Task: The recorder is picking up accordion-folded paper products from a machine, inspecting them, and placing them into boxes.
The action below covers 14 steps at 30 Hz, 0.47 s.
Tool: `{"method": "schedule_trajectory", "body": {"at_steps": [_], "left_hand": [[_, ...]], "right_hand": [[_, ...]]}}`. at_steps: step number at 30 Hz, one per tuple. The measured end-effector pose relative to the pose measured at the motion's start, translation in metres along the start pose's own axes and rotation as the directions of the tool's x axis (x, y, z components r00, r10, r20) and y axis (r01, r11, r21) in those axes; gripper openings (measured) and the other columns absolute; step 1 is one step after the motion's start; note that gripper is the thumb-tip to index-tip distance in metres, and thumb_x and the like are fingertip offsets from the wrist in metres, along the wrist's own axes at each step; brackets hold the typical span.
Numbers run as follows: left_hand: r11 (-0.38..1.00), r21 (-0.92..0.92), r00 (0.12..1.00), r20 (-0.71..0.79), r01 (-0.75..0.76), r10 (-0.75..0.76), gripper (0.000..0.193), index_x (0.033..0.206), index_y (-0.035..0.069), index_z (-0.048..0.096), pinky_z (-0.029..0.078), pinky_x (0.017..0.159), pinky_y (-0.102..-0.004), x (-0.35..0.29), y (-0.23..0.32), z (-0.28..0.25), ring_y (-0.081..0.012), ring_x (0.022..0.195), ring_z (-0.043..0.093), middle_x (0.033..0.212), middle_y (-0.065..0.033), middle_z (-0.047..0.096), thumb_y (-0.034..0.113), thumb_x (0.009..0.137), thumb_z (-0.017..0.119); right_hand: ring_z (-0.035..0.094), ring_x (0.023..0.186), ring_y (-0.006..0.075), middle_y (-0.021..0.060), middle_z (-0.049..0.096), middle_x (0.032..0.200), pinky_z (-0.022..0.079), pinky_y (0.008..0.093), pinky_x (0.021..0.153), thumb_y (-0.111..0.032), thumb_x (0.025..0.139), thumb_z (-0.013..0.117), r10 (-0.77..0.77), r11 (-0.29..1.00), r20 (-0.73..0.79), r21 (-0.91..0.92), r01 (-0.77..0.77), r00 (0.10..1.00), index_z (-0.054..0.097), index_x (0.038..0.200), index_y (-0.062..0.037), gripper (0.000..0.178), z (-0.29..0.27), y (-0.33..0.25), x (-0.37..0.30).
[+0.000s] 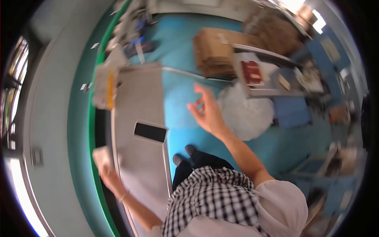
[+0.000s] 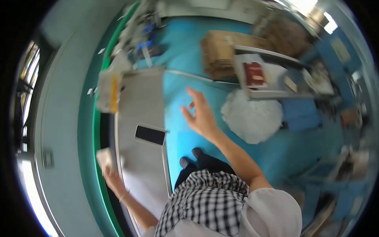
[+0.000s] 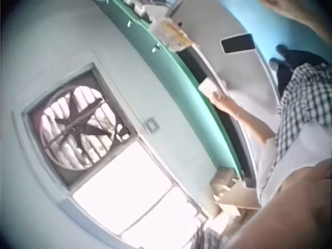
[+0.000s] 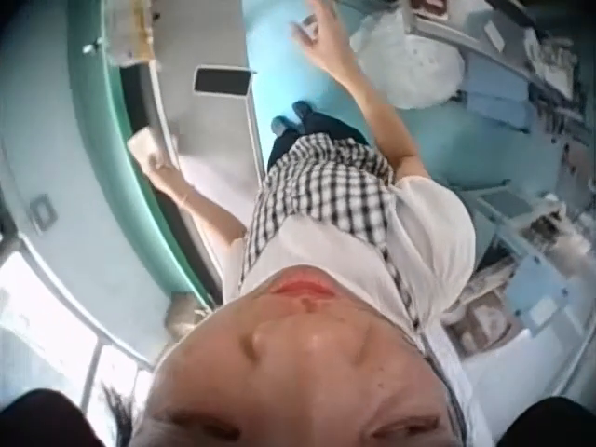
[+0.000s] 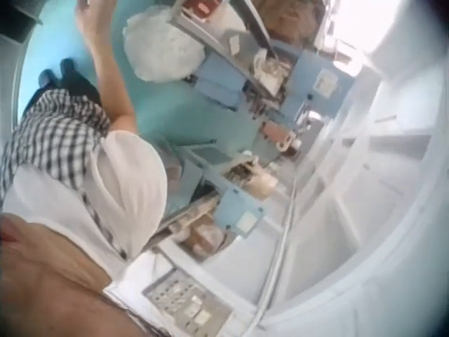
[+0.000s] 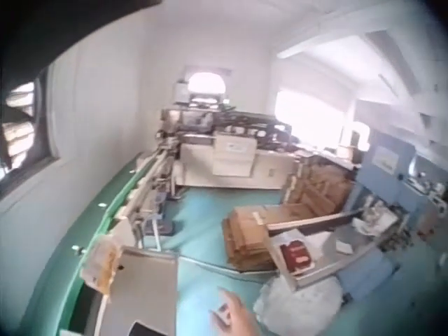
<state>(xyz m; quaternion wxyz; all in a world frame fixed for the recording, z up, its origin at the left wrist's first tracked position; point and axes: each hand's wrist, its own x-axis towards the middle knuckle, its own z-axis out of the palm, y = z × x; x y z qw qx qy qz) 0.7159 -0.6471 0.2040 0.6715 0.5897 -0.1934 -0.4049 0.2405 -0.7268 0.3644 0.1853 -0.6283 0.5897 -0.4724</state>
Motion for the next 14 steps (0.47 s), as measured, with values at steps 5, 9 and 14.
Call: {"method": "schedule_trajectory", "body": {"at_steps": [5,9,14], "left_hand": [[0.906,0.397,0.914,-0.296,-0.148,0.279,0.064,0.120,-0.015,0.059,0.054,0.091,-0.0423,0.018,-0.014,-0.002,-0.0317,0.102,0.064,0.115,-0.0244,0.065,0.033,0.082,0.080],[0.694,0.713,0.733,-0.524,0.099,0.434,0.079,0.150,0.013,0.028,0.055,0.079,-0.0396,0.031,-0.037,-0.006,-0.0253,0.112,0.061,0.126,-0.0240,0.057,0.033,0.089,0.075],[0.331,0.903,0.729,-0.418,0.272,0.541,0.097,0.149,-0.011,0.010,0.032,0.106,-0.0654,0.026,-0.021,0.012,-0.0482,0.136,0.029,0.151,-0.0361,0.018,0.047,0.088,0.058]], "right_hand": [[0.061,0.104,0.0322,0.0190,0.060,0.126,0.044,0.0464,0.097,-0.022,0.088,0.070,-0.312,0.780,-0.633,-0.596,-0.190,0.708,0.044,0.141,-0.0045,0.061,-0.176,0.160,0.050],[0.065,0.108,0.0416,0.0203,0.072,0.104,0.027,0.0678,0.105,-0.044,0.094,0.052,0.458,0.495,-0.640,-0.392,-0.775,0.616,0.049,0.134,-0.0043,0.056,-0.228,0.187,0.040],[0.067,0.095,0.0364,0.0195,0.071,0.109,0.030,0.0674,0.103,-0.035,0.089,0.066,0.391,0.472,-0.734,-0.358,-0.806,0.555,0.050,0.133,-0.0061,0.055,-0.181,0.216,0.010]]}}
